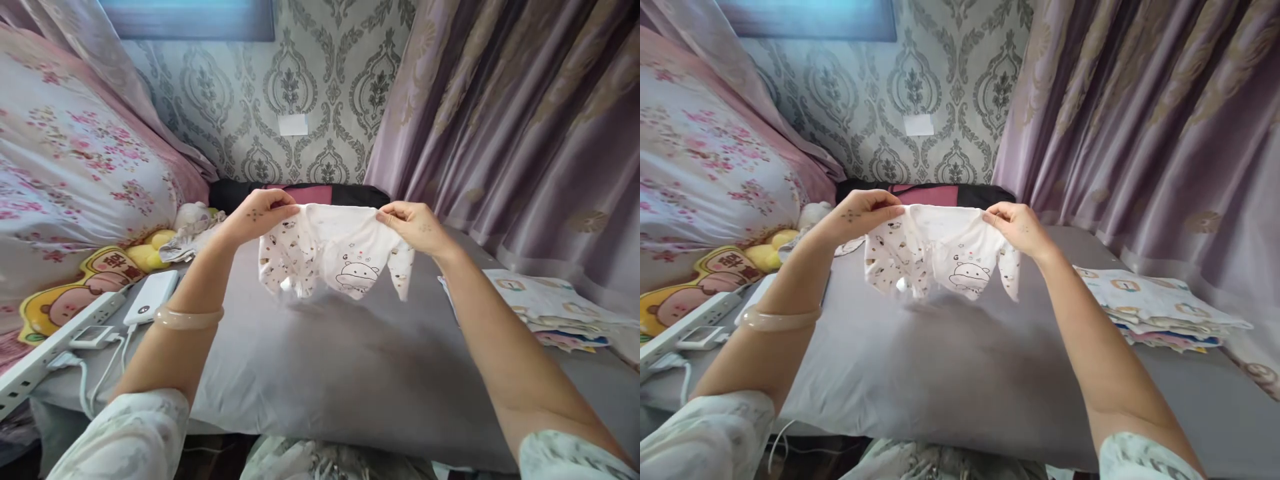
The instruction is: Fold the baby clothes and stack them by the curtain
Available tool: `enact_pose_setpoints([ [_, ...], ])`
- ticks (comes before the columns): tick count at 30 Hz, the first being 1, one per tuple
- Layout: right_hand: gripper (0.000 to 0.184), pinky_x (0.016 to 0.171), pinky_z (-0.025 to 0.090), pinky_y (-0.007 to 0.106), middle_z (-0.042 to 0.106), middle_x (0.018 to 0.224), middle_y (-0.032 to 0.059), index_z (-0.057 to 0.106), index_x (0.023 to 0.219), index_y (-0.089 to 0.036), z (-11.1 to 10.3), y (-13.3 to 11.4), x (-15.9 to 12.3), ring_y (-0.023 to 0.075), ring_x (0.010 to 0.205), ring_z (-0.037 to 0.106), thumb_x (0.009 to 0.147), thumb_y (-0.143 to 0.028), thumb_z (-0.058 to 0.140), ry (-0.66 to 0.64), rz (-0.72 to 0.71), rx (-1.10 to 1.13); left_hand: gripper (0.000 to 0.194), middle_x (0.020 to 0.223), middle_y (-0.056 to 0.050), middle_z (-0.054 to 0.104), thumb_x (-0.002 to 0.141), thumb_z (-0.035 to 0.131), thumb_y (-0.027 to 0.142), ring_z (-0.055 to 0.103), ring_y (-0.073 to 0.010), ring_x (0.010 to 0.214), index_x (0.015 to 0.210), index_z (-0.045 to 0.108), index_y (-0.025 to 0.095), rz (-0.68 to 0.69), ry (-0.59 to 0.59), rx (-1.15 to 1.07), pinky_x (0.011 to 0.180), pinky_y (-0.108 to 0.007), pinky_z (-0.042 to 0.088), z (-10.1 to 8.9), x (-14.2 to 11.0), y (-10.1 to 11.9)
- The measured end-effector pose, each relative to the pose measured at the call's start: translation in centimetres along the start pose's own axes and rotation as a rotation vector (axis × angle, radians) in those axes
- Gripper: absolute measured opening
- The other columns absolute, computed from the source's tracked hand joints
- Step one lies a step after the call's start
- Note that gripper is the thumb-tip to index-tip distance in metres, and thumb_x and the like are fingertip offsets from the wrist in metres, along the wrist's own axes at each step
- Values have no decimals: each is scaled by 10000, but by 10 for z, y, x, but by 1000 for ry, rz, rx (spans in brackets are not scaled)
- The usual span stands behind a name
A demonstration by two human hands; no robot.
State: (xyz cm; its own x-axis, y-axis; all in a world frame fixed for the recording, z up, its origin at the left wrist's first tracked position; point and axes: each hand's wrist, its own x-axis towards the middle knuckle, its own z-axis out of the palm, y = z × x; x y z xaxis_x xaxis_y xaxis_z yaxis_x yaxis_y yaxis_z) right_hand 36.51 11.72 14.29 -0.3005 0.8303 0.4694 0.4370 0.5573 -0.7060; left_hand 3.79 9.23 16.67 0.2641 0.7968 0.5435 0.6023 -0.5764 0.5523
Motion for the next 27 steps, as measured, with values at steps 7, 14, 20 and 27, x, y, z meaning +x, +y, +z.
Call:
enact_pose_setpoints([
  [7,373,608,444,302,655,722,18,736,816,-210,-11,-21,7,167,679,580,801,-572,647,-80,-62,-149,194,609,5,600,747,714,353,514,-95,559,730,693,161,-17,119,-170,505,-213,383,6,2,-10],
  [14,351,901,460,385,659,1055,53,746,811,-237,-4,-5,21,216,994,605,837,-563,619,203,-263,-235,246,651,-19,654,709,755,387,570,-109,597,738,720,145,-30,248,-321,545,-221,440,23,11,-10],
  [20,334,914,463,408,672,1029,53,760,812,-239,-2,14,33,224,971,617,836,-543,624,189,-178,-280,278,644,-30,663,662,775,403,583,-119,580,739,732,139,-129,198,-377,522,-222,439,30,27,-15],
  [27,279,927,453,416,692,1001,44,752,789,-241,-5,23,37,229,978,624,830,-490,633,232,-130,-342,287,639,-36,669,612,801,380,568,-114,554,743,737,133,-280,242,-491,497,-219,421,43,38,-17],
])
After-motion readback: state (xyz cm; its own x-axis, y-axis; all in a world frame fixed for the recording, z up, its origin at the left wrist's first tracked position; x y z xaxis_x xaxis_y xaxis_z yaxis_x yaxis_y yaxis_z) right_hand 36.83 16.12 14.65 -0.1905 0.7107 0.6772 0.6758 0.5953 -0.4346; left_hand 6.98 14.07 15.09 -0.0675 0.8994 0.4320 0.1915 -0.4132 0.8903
